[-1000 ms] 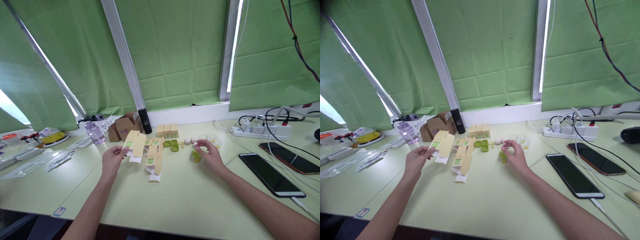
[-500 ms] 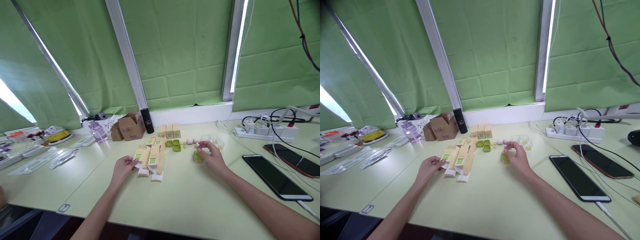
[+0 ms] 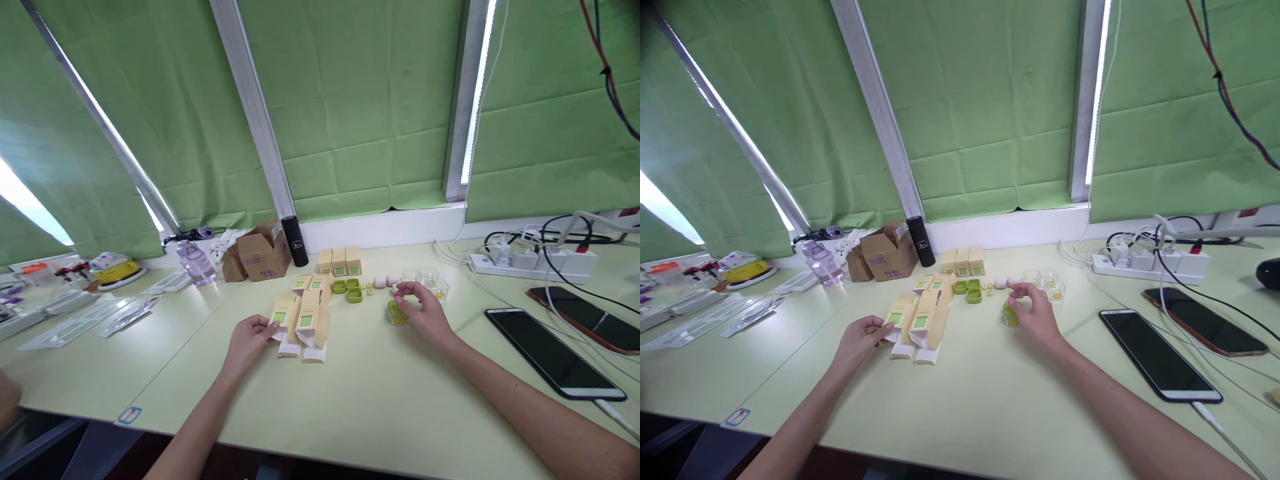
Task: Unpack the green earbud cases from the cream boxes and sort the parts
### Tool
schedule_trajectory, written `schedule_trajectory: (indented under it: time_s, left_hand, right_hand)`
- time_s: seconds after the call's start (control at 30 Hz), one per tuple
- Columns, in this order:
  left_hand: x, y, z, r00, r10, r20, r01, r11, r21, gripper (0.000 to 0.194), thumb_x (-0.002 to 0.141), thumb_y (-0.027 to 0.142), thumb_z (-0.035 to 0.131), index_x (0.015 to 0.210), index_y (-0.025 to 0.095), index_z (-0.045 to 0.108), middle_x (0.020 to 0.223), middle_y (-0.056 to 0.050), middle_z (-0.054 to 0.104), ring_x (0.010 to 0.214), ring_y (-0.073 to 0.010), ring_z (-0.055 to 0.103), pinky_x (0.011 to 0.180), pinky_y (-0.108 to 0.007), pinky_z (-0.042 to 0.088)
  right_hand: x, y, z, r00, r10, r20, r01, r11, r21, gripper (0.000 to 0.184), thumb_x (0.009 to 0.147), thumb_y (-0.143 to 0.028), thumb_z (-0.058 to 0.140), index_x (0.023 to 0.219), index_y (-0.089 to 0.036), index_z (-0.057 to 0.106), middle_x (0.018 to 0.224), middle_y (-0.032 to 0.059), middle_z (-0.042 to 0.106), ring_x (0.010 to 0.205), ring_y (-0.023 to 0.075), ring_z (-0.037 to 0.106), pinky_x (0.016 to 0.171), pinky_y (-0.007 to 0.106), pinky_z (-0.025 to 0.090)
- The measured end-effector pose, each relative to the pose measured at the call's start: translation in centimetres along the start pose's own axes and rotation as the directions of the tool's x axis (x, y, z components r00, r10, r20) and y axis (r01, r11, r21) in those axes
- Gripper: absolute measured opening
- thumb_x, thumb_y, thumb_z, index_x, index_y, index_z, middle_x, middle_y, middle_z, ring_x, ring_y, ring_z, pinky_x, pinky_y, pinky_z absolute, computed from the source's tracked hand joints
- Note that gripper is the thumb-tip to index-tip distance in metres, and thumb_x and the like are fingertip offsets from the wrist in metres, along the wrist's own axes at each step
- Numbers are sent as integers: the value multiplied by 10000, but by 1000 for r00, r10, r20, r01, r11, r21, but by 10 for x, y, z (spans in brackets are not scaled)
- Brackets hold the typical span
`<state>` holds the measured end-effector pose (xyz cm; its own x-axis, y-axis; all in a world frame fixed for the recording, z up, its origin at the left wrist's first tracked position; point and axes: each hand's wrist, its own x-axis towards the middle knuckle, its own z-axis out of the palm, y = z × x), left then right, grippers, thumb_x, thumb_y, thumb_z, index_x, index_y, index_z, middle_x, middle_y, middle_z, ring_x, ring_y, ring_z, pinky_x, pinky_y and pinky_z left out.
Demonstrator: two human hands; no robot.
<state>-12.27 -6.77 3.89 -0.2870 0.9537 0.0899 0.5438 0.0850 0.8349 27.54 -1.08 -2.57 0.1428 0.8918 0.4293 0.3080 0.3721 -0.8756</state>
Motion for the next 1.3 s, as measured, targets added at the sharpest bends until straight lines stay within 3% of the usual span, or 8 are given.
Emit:
schedule_trajectory:
  time_s: [0.17,0.33,0.57,0.7,0.87,1.03,1.13,1.3]
  left_hand:
    - [8,-12,0,997,-14,70,9,997,72,489,641,655,746,700,181,637,670,-57,729,662,-230,669,622,-280,420]
    - [10,-16,1,997,26,73,-39,981,188,491,683,670,699,708,180,671,717,-64,739,698,-241,654,632,-287,402]
    - [0,9,-9,997,76,26,-80,905,419,475,839,637,546,811,207,747,850,-85,774,808,-295,685,687,-333,437]
    - [-7,30,-6,968,242,-61,-175,832,527,387,906,527,500,956,221,733,947,-77,777,868,-289,685,755,-362,465]
    - [-23,62,31,856,516,-27,-440,756,485,273,941,393,521,1058,228,705,1027,-55,770,909,-261,676,949,-435,461]
    - [-42,98,90,787,604,125,-602,709,367,238,954,302,551,1141,225,677,1081,-68,758,991,-269,671,972,-468,457]
    - [-43,113,125,773,589,235,-634,716,292,270,938,253,561,1189,234,659,1091,-68,749,1038,-276,666,989,-468,459]
    - [-29,118,170,813,435,387,-530,828,183,403,914,231,567,1315,227,605,1199,-114,709,1133,-304,632,999,-469,473]
  right_hand:
    - [0,3,1,1000,-14,8,14,1000,-15,270,857,-429,637,1074,-271,649,1053,36,738,1091,276,632,1038,479,424]
    - [-1,2,2,1000,3,23,-3,1000,-18,262,860,-434,629,1066,-273,641,1069,39,730,1104,277,625,1032,473,415]
    - [-1,-1,1,997,64,33,-64,998,-4,286,883,-475,602,1087,-277,642,1089,43,715,1103,279,621,998,468,418]
    - [0,-1,0,993,113,19,-114,993,34,288,872,-501,621,1046,-273,651,1037,50,706,1037,269,630,906,424,477]
    - [2,1,-4,982,180,64,-184,981,58,323,864,-502,614,1084,-266,627,971,48,681,949,252,623,864,420,496]
    - [6,-5,-18,915,221,337,-254,965,59,550,737,-429,721,1235,-267,553,1147,78,628,946,237,619,836,408,519]
    - [6,-6,-21,876,194,442,-226,974,21,715,650,-294,756,1304,-268,469,1198,81,602,962,227,632,862,399,523]
    - [4,5,-15,903,165,396,-139,986,-95,663,634,-163,667,1251,-260,445,1142,55,644,955,212,647,886,386,508]
